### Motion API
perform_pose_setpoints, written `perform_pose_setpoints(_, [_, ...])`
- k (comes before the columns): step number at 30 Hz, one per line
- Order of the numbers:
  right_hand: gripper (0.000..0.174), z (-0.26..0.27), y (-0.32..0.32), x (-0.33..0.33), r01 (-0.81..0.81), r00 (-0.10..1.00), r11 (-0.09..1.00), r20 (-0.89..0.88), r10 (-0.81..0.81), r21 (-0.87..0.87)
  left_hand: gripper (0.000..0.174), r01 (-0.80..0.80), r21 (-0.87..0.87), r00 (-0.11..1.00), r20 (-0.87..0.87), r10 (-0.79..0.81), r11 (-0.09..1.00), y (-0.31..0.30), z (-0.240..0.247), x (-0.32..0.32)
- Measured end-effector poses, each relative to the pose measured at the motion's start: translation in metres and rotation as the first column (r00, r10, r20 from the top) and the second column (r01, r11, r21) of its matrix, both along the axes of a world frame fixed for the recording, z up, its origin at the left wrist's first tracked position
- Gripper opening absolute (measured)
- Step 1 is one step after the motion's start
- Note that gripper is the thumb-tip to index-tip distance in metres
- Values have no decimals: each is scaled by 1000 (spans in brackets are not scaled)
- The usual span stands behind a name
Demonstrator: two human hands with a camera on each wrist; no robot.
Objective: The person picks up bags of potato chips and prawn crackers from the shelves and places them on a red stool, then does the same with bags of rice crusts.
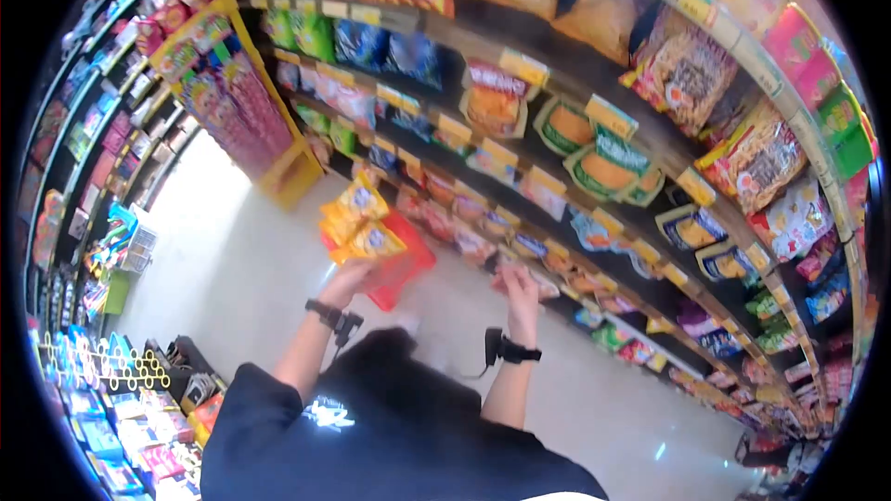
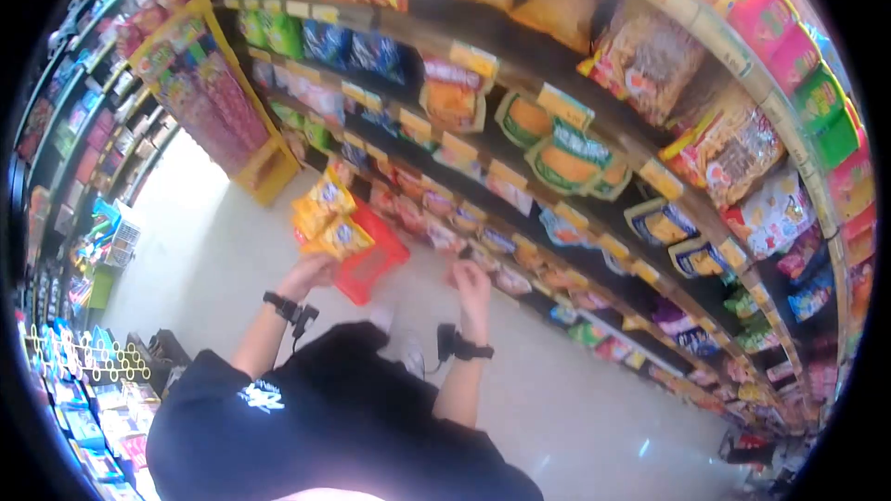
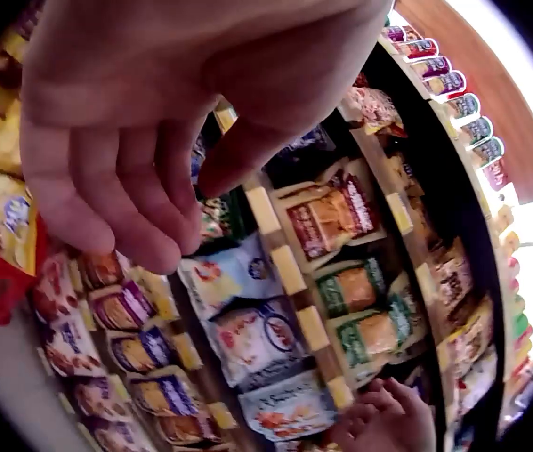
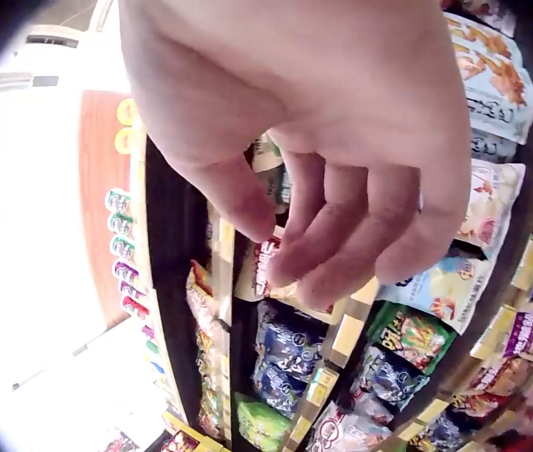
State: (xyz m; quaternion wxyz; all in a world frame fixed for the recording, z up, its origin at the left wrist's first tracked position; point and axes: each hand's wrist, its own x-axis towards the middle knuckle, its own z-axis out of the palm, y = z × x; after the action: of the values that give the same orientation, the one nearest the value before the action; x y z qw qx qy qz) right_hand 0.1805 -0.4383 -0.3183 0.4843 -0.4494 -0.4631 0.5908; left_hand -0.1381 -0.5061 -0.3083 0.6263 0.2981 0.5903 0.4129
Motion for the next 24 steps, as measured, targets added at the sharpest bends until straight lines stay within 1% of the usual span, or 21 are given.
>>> perform_pose_setpoints(1, [19, -10, -1, 0, 38, 998, 998, -48, -40, -58, 24, -93, -91, 993, -78, 86, 992, -5, -7, -9])
perform_pose_setpoints(2, [19, -16, 2, -3, 58, 986, 984, -146, -83, -167, 26, -193, -175, 973, -159, 166, 965, -6, -12, -21])
perform_pose_setpoints(4, [18, -35, 4, 2, 64, 986, 977, -140, -94, -202, 28, -250, -183, 965, -121, 231, 951, -24, -18, -44])
perform_pose_setpoints(5, [18, -44, 6, 1, 59, 984, 980, -151, -89, -191, 27, -273, -190, 961, -102, 258, 943, -34, -22, -56])
perform_pose_setpoints(7, [16, -51, 15, -5, 132, 972, 945, -149, -183, -299, 28, -328, -209, 945, -61, 323, 921, -49, -35, -81])
perform_pose_setpoints(8, [16, -55, 19, -12, 129, 974, 947, -144, -177, -293, 28, -332, -206, 943, -52, 328, 921, -58, -43, -92])
perform_pose_setpoints(11, [16, -58, 28, -41, 146, 979, 952, -102, -179, -269, 28, -481, -163, 877, -92, 472, 861, -81, -51, -115])
perform_pose_setpoints(12, [16, -52, 29, -57, 104, 991, 955, -48, -122, -278, 28, -515, -148, 857, -120, 501, 845, -88, -53, -121])
perform_pose_setpoints(13, [16, -47, 33, -71, 66, 998, 955, 3, -68, -289, 29, -500, -154, 865, -139, 482, 852, -93, -60, -130])
perform_pose_setpoints(14, [16, -51, 40, -83, 85, 996, 953, 13, -85, -289, 30, -476, -164, 878, -151, 455, 864, -99, -67, -140])
perform_pose_setpoints(16, [17, -67, 40, -109, 8, 998, 961, 69, 11, -277, 29, -489, -164, 868, -193, 459, 857, -107, -78, -155])
perform_pose_setpoints(17, [17, -73, 40, -120, -10, 999, 962, 47, 24, -273, 29, -447, -193, 890, -194, 413, 873, -114, -94, -165])
perform_pose_setpoints(18, [17, -73, 32, -131, 45, 998, 954, 58, -29, -297, 30, -469, -188, 882, -151, 447, 863, -119, -113, -175])
perform_pose_setpoints(19, [17, -68, 34, -143, 28, 984, 946, 178, 32, -324, 30, -500, -168, 866, -98, 491, 849, -108, -115, -184])
perform_pose_setpoints(20, [18, -62, 40, -153, 4, 948, 933, 299, 111, -360, 31, -464, -280, 885, -120, 449, 840, -99, -117, -194])
perform_pose_setpoints(21, [18, -60, 40, -159, 29, 940, 923, 326, 105, -383, 32, -432, -227, 902, -86, 424, 873, -96, -134, -206])
perform_pose_setpoints(22, [20, -64, 36, -164, -52, 939, 945, 307, 156, -324, 32, -409, -191, 912, -55, 406, 892, -101, -158, -213])
perform_pose_setpoints(23, [21, -66, 37, -171, -150, 932, 952, 284, 227, -268, 32, -415, -156, 909, -30, 416, 896, -100, -169, -217])
perform_pose_setpoints(24, [23, -68, 44, -181, -168, 892, 946, 366, 267, -278, 32, -434, -124, 900, -16, 435, 892, -95, -178, -224])
